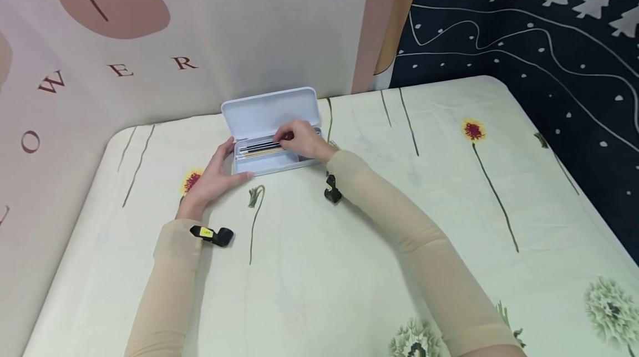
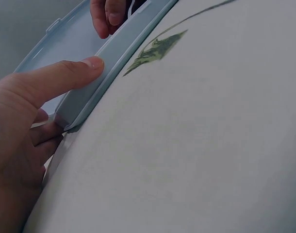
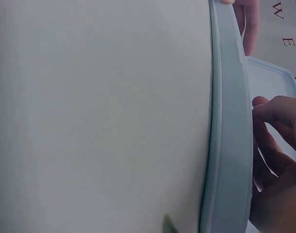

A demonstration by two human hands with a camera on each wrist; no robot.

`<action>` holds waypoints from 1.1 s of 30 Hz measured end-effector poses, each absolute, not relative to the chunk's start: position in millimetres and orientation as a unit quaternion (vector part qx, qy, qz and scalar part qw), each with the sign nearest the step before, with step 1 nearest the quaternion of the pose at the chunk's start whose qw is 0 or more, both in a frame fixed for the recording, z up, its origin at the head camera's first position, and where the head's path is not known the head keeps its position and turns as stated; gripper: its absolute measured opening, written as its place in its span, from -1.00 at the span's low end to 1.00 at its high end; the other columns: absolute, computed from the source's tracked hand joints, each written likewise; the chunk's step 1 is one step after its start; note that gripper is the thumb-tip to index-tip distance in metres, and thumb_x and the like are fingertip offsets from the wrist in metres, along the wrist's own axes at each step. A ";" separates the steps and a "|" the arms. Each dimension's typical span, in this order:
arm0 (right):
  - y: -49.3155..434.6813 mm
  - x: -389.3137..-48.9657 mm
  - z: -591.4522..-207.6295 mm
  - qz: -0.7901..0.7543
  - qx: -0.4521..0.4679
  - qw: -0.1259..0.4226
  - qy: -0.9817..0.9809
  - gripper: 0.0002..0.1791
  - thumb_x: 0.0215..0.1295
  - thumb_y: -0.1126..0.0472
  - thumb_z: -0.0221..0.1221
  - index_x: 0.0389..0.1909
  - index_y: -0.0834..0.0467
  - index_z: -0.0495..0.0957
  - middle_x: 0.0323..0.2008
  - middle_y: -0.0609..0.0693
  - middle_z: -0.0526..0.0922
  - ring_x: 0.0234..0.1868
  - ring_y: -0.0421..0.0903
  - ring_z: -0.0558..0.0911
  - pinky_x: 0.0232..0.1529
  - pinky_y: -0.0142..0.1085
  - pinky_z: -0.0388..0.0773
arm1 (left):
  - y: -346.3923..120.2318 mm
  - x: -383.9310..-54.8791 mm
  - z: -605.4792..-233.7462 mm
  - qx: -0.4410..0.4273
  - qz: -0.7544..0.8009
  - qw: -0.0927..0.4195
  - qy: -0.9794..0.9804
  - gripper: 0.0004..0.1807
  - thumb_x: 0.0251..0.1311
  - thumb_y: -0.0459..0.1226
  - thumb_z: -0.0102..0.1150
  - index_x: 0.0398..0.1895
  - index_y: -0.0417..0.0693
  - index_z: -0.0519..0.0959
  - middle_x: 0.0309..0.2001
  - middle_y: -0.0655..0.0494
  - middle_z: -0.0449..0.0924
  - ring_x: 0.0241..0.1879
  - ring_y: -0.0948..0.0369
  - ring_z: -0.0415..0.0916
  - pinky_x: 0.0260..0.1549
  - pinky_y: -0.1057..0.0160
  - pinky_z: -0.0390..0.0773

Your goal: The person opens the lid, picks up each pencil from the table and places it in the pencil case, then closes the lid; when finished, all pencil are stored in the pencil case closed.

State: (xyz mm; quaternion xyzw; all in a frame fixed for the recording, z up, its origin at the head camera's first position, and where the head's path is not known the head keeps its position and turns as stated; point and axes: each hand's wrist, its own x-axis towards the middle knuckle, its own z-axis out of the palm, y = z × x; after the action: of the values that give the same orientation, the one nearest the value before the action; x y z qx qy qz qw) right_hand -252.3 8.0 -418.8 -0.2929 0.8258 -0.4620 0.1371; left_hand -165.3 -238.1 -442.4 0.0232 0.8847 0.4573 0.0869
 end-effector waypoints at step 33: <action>101.6 -240.9 -415.9 -0.497 -0.207 0.145 0.830 -0.81 0.29 0.38 0.15 -0.14 0.28 0.68 -0.13 0.09 0.66 -0.19 -0.05 0.54 -0.23 -0.33 0.43 | -238.5 -167.4 -444.8 0.036 0.458 0.076 0.885 0.12 0.06 -0.20 0.42 0.55 -0.05 -0.15 0.48 -0.09 -0.01 0.46 0.00 -0.20 0.39 -0.08 -0.19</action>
State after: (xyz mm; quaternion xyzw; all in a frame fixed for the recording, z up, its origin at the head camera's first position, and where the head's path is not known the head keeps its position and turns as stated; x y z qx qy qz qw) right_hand -240.9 101.6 -415.9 -0.2067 0.8302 -0.4972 0.1445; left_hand -167.4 -238.5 -444.8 0.0361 0.8849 0.4580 0.0760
